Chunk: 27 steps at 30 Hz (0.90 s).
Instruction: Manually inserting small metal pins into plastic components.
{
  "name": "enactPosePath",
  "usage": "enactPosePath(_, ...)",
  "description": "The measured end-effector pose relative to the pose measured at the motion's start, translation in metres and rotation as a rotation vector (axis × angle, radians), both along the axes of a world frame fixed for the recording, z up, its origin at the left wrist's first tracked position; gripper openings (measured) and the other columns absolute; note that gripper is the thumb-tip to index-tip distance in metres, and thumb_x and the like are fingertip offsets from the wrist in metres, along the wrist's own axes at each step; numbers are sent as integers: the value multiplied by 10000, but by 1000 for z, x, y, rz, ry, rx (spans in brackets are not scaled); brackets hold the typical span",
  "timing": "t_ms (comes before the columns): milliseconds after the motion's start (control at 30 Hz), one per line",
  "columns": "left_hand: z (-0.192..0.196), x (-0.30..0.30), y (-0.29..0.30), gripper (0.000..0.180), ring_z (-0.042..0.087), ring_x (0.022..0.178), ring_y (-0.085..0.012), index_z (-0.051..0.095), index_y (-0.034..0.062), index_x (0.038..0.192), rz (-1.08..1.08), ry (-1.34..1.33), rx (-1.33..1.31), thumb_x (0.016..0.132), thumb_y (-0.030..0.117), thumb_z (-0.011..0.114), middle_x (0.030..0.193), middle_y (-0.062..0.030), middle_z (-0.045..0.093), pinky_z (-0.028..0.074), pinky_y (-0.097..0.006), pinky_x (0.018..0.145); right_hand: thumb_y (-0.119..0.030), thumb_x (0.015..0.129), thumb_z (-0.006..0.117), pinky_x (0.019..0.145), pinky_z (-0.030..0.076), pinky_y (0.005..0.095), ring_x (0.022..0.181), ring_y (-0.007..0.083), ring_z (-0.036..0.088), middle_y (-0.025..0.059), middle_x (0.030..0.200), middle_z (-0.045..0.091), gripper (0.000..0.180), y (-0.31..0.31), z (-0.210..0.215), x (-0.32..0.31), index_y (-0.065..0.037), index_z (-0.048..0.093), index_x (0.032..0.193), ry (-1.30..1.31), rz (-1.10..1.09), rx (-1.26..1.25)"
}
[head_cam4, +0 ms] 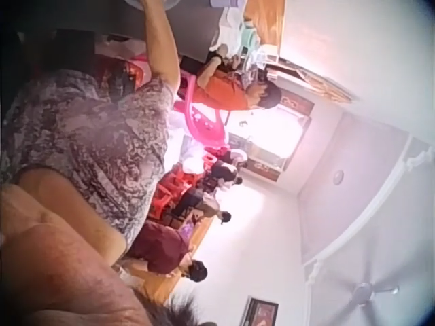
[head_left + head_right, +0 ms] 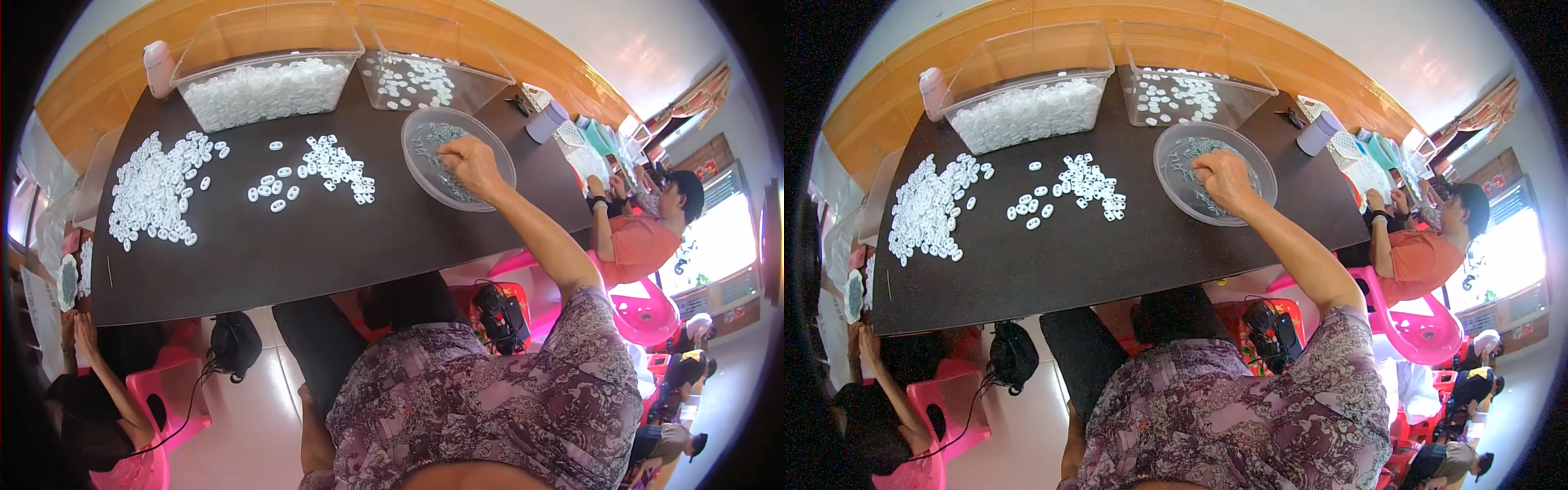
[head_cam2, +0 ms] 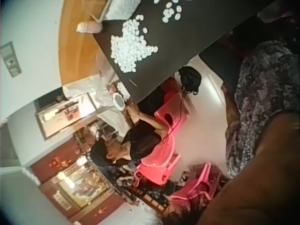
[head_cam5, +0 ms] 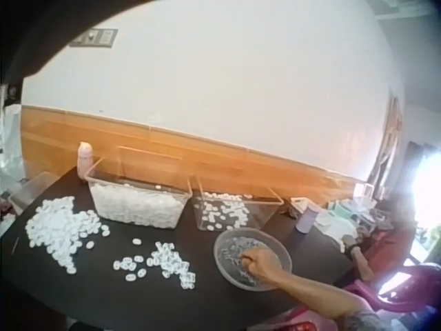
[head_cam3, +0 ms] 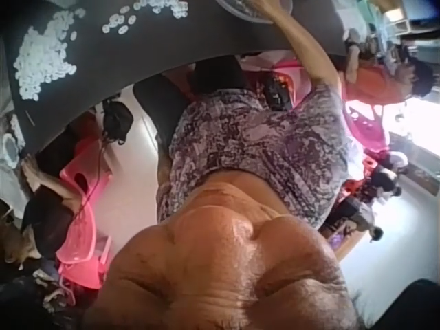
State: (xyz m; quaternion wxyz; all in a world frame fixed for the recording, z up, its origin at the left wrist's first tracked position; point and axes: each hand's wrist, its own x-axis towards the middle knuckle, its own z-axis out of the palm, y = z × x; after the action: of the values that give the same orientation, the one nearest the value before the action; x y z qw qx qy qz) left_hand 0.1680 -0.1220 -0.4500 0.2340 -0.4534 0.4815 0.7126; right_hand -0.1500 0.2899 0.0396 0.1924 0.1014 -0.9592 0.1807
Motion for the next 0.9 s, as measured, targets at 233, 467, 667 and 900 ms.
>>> enactPosePath(233, 27, -3, -15, 255, 631, 702, -263, 615, -26, 970, -1, 53, -43, 860, 160, 478, 844, -142, 642, 501, -373, 549, -97, 725, 625, 697, 456, 418, 771, 319, 580, 139, 759, 618, 125, -6, -13, -30, -76, 689, 831, 104, 118, 58)
enactPosePath(467, 68, -2, -17, 240, 633, 674, -261, 615, -21, 953, 64, 67, -99, 860, 148, 472, 822, -144, 640, 501, -371, 506, -98, 699, 640, 687, 466, 443, 810, 341, 560, 150, 794, 608, 107, -31, -21, -47, -94, 685, 796, 100, 203, 284)
enactPosePath(667, 200, -39, -15, 190, 592, 586, -185, 571, -49, 957, 73, 207, -261, 824, 73, 513, 755, -131, 611, 480, -293, 466, -87, 700, 627, 677, 438, 417, 773, 320, 527, 133, 731, 562, 60, -17, -30, -57, -28, 618, 702, 164, 278, 325)
enactPosePath(900, 318, -70, -29, 201, 578, 632, -134, 589, -7, 948, 211, 534, -536, 876, 180, 581, 777, -74, 592, 440, -224, 529, -29, 697, 601, 674, 428, 409, 761, 327, 498, 149, 748, 527, 65, -20, -30, -57, -13, 538, 701, 221, 391, 472)
